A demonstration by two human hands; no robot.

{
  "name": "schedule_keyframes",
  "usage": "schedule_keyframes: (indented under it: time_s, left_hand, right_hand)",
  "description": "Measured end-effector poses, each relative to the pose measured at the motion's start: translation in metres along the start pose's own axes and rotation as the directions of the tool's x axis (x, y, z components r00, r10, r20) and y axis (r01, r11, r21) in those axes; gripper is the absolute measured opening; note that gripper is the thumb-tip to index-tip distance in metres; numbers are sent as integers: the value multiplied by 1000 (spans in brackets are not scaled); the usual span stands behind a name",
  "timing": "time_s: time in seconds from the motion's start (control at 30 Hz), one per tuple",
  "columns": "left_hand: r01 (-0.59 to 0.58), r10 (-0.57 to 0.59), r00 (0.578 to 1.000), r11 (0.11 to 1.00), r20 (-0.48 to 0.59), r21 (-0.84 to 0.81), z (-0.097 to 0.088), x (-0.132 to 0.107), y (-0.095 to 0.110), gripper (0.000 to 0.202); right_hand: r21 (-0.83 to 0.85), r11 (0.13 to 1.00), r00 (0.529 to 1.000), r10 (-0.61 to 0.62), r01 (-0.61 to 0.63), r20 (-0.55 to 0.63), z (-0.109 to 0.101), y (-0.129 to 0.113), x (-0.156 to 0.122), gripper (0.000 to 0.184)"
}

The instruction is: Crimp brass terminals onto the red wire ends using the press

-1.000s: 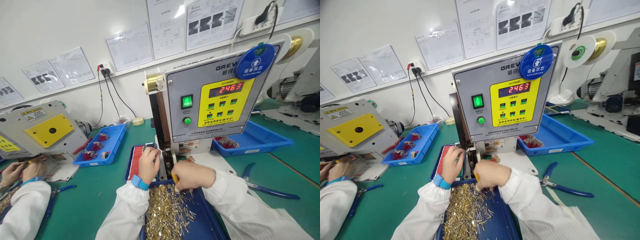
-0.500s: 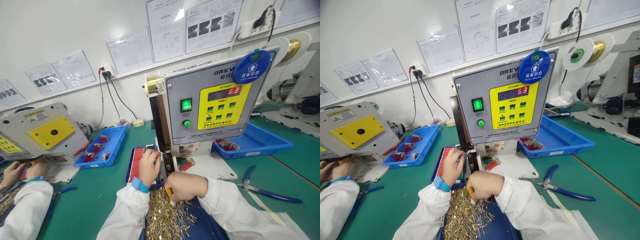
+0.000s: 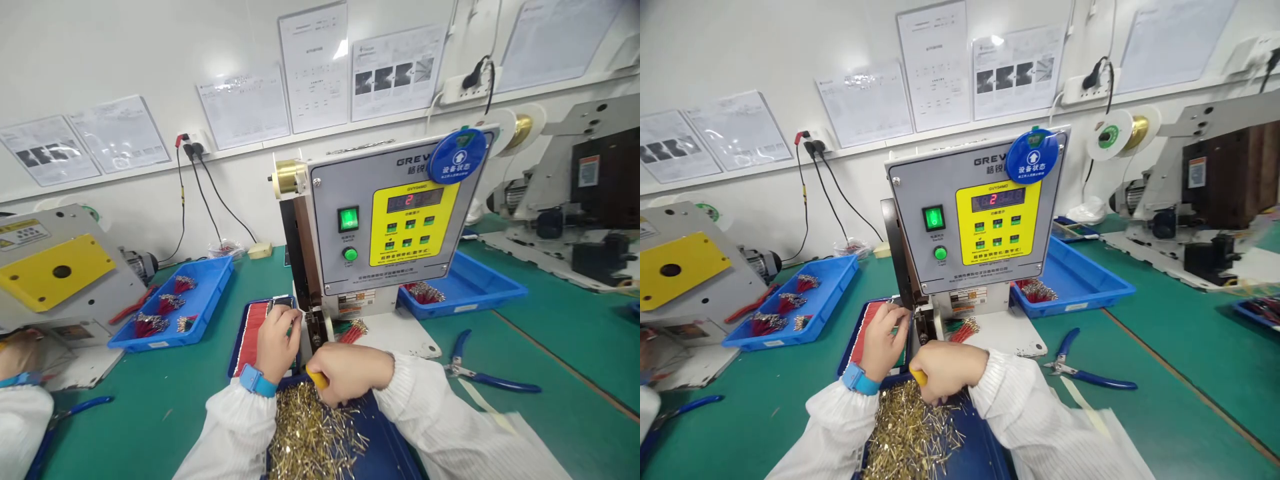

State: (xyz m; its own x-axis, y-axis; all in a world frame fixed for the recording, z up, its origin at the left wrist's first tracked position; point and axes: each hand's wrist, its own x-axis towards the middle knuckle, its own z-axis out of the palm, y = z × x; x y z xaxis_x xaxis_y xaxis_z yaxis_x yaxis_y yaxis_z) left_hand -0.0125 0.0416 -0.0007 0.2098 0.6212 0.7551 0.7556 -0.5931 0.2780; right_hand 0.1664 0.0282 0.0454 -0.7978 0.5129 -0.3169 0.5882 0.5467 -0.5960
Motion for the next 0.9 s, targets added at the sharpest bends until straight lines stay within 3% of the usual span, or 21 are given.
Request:
schedule_keyframes:
  time_s: [0.3,0.43,0.53,0.6,0.7,0.8,0.87,0.9]
  left_hand:
    - [37,-37,999,999,10,-8,0,0,5,14]
    - [35,-35,999,999,14,-8,1,-1,3,15]
    - [27,-27,1000,1000,7,-7,2,-2,2,15]
    - [28,-28,1000,1000,5,-8,2,-2,2,15]
    - [35,-35,999,999,10,-11,2,-2,3,15]
    - [32,-32,999,999,11,-9,2,-2,4,16]
    - [27,-27,1000,1000,8,-7,2,-2,4,15]
    - [24,-24,1000,1000,6,-7,2,-1,4,15]
  right_hand:
    - [369,927,996,34,-64,87,5,6,0,4]
    - [520,853,999,-40,48,-27,-8,19,-6,9]
    - [536,837,991,-51,109,-123,-17,21,-12,12]
    - [439,895,990,-27,84,-135,-17,14,-14,8]
    - [82,996,989,33,-21,-142,-2,-3,-10,4]
    - [-242,967,986,33,-73,-165,19,-19,-2,26]
    - [-348,934,988,31,-83,-153,29,-24,1,38]
    - [-377,922,988,39,-92,-147,31,-24,1,35]
